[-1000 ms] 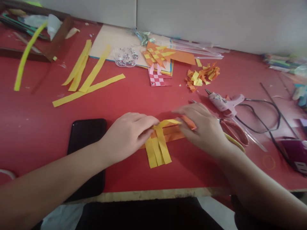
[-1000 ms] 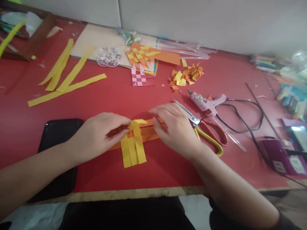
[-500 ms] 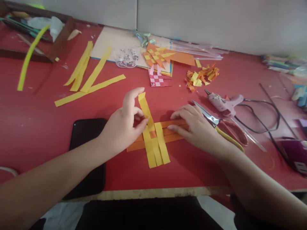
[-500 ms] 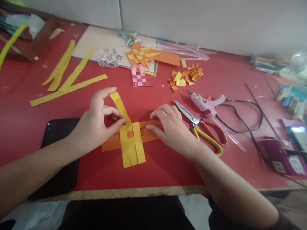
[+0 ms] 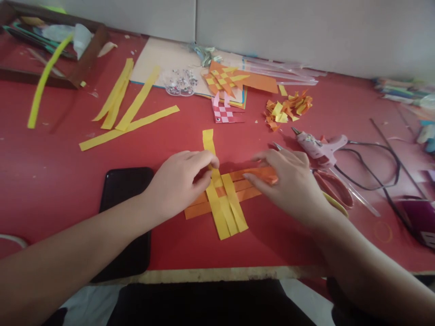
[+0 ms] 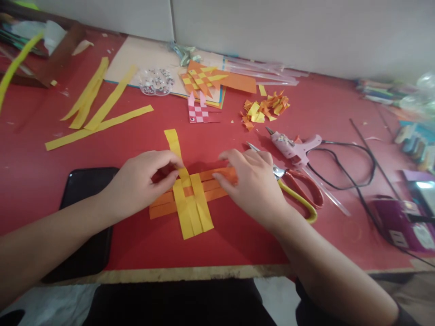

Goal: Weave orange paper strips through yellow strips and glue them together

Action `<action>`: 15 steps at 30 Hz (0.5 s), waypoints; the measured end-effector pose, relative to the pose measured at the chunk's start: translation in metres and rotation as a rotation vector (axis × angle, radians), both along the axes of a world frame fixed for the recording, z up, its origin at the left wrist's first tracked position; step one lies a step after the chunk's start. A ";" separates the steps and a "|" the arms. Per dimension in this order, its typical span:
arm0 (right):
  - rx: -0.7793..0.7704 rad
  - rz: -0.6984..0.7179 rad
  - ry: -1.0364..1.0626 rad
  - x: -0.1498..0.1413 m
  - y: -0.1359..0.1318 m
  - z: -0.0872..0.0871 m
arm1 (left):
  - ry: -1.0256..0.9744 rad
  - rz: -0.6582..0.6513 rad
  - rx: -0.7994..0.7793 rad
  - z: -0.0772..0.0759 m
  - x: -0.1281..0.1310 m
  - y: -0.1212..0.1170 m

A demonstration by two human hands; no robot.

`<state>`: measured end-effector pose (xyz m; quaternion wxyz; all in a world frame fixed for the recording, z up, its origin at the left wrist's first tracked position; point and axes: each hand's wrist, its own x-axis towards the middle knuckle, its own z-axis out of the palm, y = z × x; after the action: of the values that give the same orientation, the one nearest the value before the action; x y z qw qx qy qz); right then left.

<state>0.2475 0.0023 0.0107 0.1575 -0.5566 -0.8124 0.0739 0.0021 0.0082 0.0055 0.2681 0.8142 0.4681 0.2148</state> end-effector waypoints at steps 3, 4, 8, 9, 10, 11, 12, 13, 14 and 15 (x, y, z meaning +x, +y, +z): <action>-0.006 -0.138 0.214 -0.001 -0.002 0.004 | -0.018 0.057 -0.042 0.000 0.000 -0.002; -0.037 -0.161 0.333 -0.002 -0.003 0.006 | -0.024 0.071 -0.050 0.000 0.000 -0.003; -0.206 -0.086 0.709 -0.010 -0.009 0.011 | -0.069 0.083 -0.077 0.002 0.001 -0.004; -0.238 -0.051 0.748 -0.012 -0.011 0.011 | -0.077 0.084 -0.088 0.002 0.002 -0.004; -0.263 -0.020 0.770 -0.015 -0.012 0.010 | -0.079 0.085 -0.098 0.003 0.002 -0.004; -0.283 0.005 0.782 -0.016 -0.013 0.008 | -0.079 0.087 -0.102 0.003 0.002 -0.004; -0.300 0.025 0.787 -0.018 -0.013 0.006 | -0.079 0.089 -0.101 0.003 0.002 -0.004; -0.311 0.038 0.784 -0.019 -0.014 0.004 | -0.080 0.092 -0.096 0.003 0.002 -0.004; -0.319 0.045 0.769 -0.020 -0.014 0.001 | -0.081 0.095 -0.092 0.002 0.001 -0.004; -0.312 0.047 0.741 -0.020 -0.013 -0.001 | -0.083 0.096 -0.091 0.002 0.001 -0.004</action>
<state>0.2272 -0.0110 0.0094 0.3516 -0.4910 -0.6920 0.3955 0.0033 0.0041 0.0073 0.3135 0.7680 0.5045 0.2395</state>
